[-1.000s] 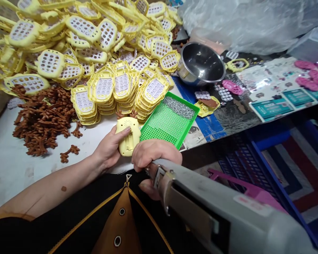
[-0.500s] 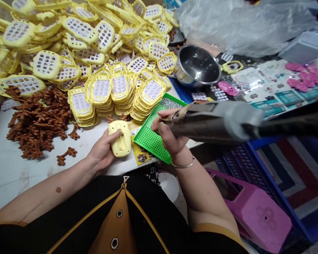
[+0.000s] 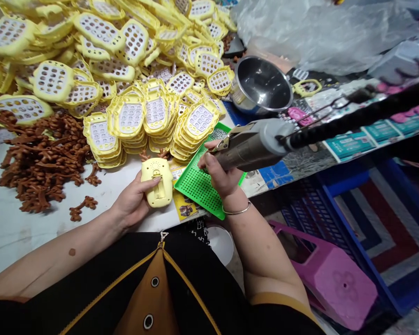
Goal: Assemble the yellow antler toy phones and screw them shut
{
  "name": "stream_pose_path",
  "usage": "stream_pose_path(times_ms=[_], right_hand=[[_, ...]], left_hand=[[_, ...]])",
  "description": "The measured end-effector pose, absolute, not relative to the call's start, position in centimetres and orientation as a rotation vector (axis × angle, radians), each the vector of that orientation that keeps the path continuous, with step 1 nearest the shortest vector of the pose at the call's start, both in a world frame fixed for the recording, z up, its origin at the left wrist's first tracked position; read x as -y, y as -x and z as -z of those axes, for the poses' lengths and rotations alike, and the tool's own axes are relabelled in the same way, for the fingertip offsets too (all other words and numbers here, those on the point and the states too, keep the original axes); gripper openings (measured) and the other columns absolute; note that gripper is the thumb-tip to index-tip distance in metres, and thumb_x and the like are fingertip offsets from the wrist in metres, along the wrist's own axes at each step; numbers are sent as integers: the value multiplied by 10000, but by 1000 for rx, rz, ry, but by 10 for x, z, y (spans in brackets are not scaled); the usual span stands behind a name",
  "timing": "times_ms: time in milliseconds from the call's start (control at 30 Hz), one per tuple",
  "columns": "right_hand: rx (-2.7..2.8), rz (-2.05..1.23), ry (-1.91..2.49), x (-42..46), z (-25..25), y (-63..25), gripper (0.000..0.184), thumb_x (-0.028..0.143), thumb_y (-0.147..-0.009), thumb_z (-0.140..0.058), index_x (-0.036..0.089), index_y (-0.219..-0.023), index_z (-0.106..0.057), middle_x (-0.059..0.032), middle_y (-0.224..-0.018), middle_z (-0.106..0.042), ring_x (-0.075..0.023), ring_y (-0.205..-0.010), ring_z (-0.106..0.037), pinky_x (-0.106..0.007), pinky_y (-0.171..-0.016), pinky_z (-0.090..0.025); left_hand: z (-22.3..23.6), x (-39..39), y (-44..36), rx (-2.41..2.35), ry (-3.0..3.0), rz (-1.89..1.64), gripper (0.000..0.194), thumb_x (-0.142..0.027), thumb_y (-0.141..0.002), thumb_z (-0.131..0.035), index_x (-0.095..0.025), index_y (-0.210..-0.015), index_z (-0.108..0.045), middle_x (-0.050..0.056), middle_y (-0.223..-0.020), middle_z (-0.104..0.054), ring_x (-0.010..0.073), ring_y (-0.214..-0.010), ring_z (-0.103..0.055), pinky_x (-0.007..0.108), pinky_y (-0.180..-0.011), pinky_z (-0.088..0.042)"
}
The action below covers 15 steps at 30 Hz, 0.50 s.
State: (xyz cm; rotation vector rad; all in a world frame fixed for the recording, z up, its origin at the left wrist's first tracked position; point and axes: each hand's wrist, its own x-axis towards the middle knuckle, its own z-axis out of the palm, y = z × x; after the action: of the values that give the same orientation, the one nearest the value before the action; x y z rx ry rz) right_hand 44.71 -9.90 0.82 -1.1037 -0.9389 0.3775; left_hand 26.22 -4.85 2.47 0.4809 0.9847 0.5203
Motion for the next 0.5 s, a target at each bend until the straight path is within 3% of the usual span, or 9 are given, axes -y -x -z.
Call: stream_pose_path(times_ms=[200,333,500], right_hand=[[988,-338,1049,102,-16,-445,218,471,-791,-625,277,-882,-589,56,-532,-493,-132,-431,-515,-296,-433,-448],[1007,-289,961,116,-38,-428,197,485,-806,-571,299,-871,-566,66,-520,-438,-125,-410,-476,-285,-421,-445],[1076,-561,770,138,-55,-392,194,436,-835,-569,271,-936,-584,55,-559,-484,-123,-435,-508,-294,-437,-488]], left_hand=[[-18,49,-261,-976,-452,-499,296,-111,-735,-674,-154,-1020,-608,67,-940,-700,179,-792,-666,317,-708,-565],[-9,51,-259,-1003,-435,-524,345,-144,-736,-694,-203,-1053,-570,40,-978,-690,185,-787,-667,381,-721,-570],[-3,54,-259,-996,-454,-513,355,-185,-734,-709,-213,-1052,-554,38,-961,-678,187,-753,-661,446,-752,-562]])
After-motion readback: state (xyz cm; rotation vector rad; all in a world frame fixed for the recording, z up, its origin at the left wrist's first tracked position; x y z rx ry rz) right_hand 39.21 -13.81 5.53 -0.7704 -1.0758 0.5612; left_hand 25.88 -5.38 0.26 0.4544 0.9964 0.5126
